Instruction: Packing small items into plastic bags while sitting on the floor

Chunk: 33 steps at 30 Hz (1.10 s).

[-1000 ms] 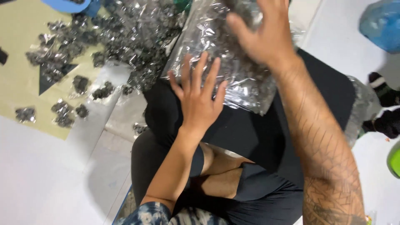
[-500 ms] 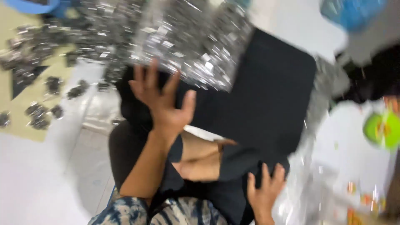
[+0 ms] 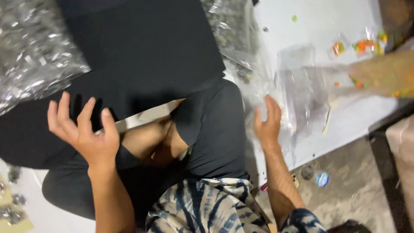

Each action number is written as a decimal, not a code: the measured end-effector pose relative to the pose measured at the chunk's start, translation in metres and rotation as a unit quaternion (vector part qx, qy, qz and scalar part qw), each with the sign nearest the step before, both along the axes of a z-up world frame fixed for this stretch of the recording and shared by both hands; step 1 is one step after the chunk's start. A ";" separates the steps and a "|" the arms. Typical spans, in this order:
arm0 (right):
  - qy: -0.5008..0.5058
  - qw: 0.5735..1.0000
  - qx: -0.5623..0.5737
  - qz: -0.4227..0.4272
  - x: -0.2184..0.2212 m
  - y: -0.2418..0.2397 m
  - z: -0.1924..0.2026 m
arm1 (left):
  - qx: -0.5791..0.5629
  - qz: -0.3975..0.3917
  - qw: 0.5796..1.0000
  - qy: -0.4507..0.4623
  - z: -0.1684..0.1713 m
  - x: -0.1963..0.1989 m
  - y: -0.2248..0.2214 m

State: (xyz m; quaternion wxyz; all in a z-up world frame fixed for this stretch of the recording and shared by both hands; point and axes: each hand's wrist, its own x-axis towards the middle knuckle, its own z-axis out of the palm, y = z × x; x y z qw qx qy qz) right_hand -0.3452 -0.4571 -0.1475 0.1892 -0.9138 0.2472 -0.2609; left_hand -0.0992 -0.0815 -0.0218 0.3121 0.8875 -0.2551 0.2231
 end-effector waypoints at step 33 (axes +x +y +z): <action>0.107 0.965 0.095 -0.219 -0.080 -0.161 -0.079 | 0.179 -0.030 0.983 0.025 -0.063 -0.011 0.039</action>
